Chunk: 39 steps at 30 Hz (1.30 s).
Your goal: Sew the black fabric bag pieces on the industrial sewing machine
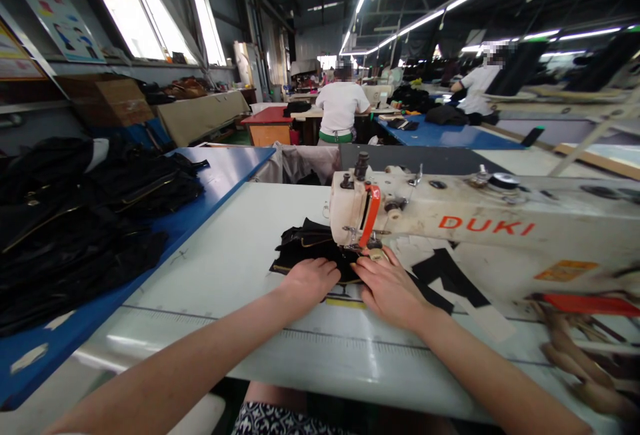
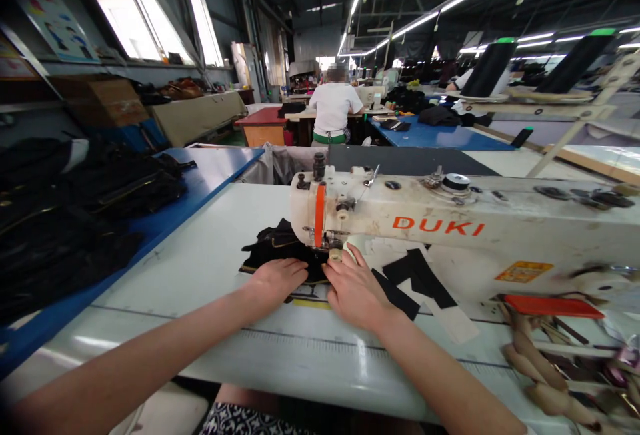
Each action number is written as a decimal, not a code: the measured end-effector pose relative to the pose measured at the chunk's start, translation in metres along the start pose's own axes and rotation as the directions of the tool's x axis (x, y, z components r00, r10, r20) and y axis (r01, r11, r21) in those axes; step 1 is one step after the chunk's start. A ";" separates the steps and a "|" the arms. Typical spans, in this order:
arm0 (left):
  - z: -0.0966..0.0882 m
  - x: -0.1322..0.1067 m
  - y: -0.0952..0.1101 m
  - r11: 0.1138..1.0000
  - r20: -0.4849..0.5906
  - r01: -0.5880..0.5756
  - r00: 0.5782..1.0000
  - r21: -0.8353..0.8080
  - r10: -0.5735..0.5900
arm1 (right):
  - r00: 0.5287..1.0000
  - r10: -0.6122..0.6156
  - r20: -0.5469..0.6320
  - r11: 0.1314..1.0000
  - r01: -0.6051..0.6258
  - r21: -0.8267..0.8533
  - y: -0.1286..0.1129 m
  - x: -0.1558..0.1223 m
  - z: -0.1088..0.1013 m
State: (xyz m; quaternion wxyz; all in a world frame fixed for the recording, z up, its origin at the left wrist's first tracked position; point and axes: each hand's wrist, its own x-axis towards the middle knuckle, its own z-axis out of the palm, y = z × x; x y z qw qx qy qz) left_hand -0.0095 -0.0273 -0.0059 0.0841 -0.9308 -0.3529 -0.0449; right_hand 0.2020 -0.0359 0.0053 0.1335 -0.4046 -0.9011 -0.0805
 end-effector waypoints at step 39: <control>-0.005 0.009 -0.011 0.986 0.029 -0.015 1.000 0.163 0.010 | 0.990 0.140 0.020 0.982 -0.137 -0.127 -0.018 0.003 0.000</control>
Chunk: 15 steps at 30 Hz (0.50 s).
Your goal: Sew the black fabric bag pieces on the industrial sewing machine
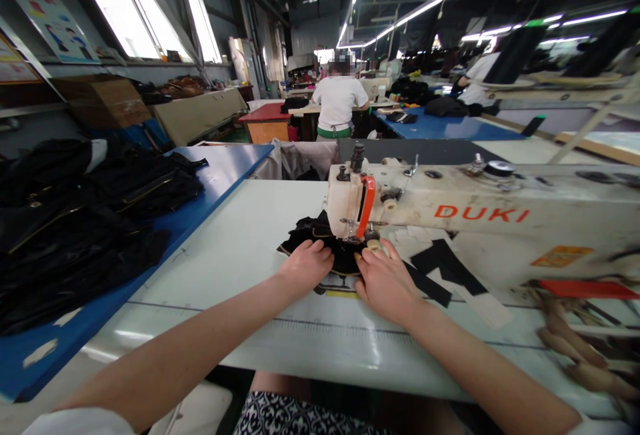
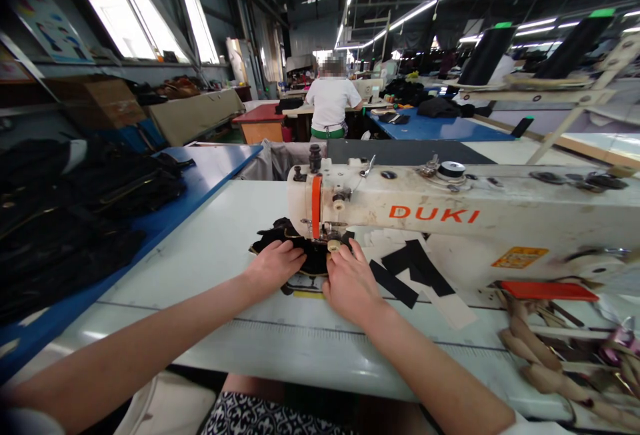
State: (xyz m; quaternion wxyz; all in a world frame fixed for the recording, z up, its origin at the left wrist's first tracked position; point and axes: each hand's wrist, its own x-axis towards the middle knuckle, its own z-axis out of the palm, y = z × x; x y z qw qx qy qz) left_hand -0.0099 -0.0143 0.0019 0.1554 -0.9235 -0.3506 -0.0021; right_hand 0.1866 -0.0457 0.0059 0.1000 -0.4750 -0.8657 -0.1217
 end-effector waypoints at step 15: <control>0.002 -0.012 0.016 0.970 -0.016 0.114 0.993 -0.217 -0.120 | 0.998 0.015 -0.057 0.974 -0.001 0.225 -0.002 -0.040 -0.018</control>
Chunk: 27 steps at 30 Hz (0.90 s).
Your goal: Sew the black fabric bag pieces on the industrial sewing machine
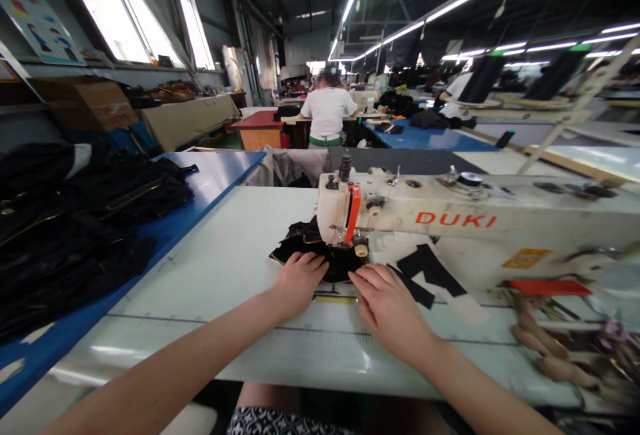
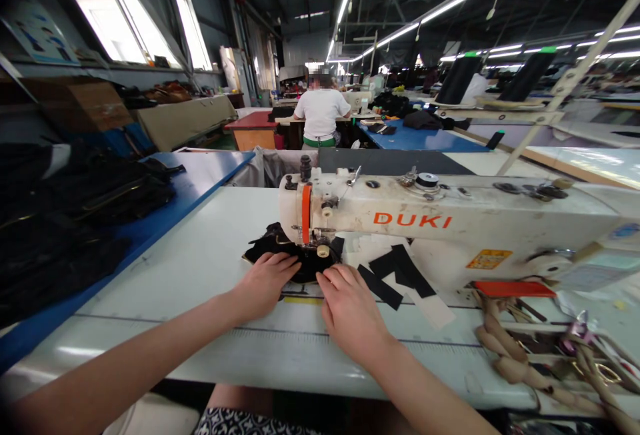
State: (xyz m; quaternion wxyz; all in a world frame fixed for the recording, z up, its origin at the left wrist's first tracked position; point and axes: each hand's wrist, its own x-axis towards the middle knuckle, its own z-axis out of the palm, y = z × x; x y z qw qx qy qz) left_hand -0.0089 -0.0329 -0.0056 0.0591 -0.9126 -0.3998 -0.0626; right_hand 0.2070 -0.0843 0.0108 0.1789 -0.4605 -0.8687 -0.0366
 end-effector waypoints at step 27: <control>-0.032 -0.043 0.058 0.927 -0.367 -0.241 0.922 -0.288 0.125 | 0.974 0.225 -0.019 0.968 -0.222 0.116 0.045 -0.077 -0.032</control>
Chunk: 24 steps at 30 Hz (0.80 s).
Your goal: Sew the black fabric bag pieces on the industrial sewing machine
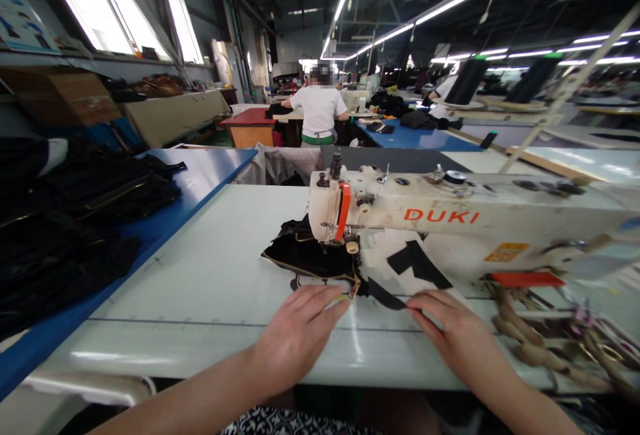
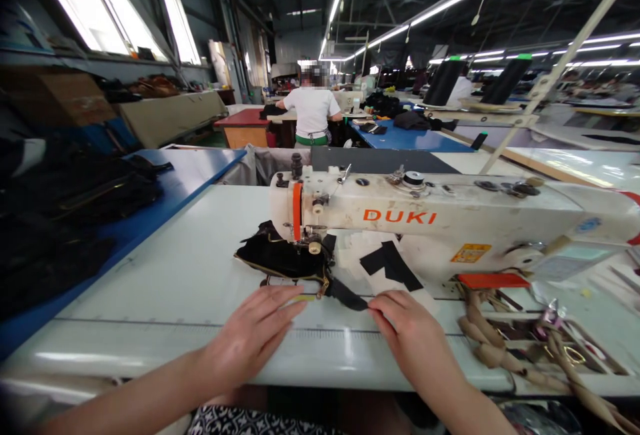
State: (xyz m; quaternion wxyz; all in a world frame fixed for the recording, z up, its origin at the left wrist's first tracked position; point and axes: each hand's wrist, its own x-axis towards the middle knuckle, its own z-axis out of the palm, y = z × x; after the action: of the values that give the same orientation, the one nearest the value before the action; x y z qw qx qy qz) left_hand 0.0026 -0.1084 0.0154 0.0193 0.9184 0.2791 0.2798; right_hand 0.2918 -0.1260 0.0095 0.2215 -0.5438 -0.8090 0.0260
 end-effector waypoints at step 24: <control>-0.006 -0.003 -0.046 0.838 -0.068 0.487 0.854 -0.247 -0.516 | 0.988 0.076 0.136 0.911 -0.125 0.394 -0.085 0.056 0.061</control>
State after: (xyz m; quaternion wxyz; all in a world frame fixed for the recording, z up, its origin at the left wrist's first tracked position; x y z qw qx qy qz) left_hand -0.0254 -0.0717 0.0099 0.1756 0.7844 0.4781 0.3541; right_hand 0.1774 -0.0987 -0.0033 0.2785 -0.5253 -0.7690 0.2348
